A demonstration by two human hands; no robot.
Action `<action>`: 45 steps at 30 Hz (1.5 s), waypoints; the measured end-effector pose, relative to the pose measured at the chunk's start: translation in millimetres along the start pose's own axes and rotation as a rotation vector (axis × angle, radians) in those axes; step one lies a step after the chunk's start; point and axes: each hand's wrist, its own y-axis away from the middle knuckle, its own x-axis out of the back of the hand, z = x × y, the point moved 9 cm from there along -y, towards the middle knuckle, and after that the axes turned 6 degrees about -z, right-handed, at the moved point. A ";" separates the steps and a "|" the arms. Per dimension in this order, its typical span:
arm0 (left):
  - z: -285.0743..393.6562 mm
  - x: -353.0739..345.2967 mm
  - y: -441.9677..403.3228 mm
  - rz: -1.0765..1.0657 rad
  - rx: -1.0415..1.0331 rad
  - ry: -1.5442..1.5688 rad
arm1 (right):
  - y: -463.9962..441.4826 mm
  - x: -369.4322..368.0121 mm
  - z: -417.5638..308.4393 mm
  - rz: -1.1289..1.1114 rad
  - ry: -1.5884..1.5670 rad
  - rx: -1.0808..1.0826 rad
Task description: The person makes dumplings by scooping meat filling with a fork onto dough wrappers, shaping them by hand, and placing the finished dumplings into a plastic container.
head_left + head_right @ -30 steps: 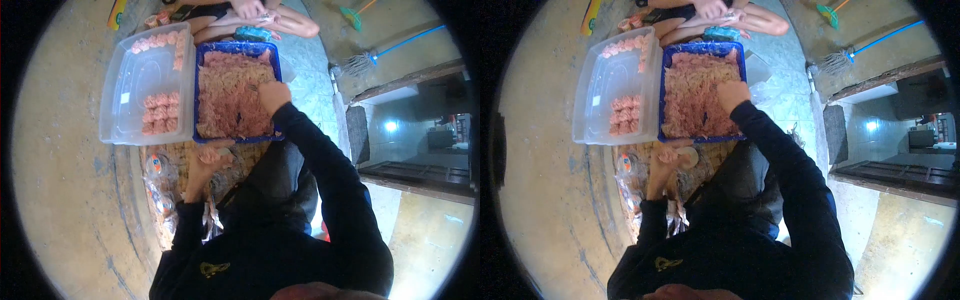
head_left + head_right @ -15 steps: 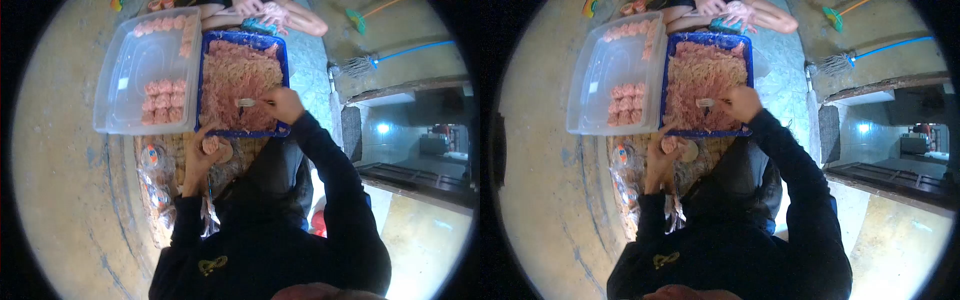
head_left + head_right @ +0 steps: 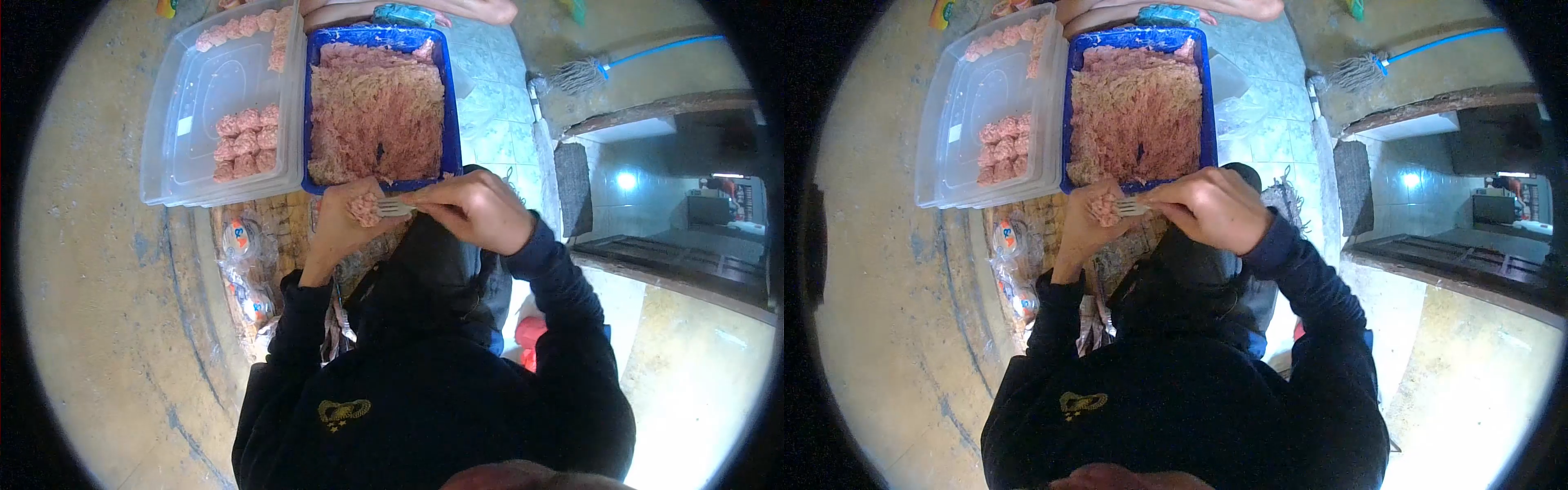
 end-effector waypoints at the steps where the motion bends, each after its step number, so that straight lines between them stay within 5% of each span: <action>1: 3.7 -5.8 3.2 -0.054 0.037 -0.051 | 4.7 5.3 -0.8 0.006 -0.004 0.001; 12: 2.2 -17.7 9.0 -0.183 0.105 0.049 | 26.9 27.8 -27.6 0.065 -0.006 0.138; 15: 24.3 -31.8 3.2 -0.244 -0.035 -0.037 | 28.4 14.4 -25.8 0.062 0.182 0.143; 21: 20.0 -36.3 -1.7 -0.101 0.040 -0.041 | 39.0 18.4 -15.7 0.158 0.054 0.054; 23: 31.4 -24.0 -0.4 0.073 -0.039 -0.257 | 41.8 15.7 -18.2 0.225 -0.060 0.049; 32: 26.8 -31.8 -5.7 0.088 -0.105 -0.081 | 54.6 6.4 -22.7 0.243 -0.053 -0.095; 35: 41.0 -28.9 -1.1 0.183 -0.205 -0.139 | 61.9 24.2 -16.2 0.426 -0.331 -0.015; 38: 44.4 -33.5 -3.4 0.080 -0.216 -0.205 | 61.9 9.4 -14.3 0.265 -0.262 -0.127; 45: 63.4 -39.9 -10.4 0.163 -0.205 0.062 | 67.8 17.9 -17.7 0.335 -0.269 -0.079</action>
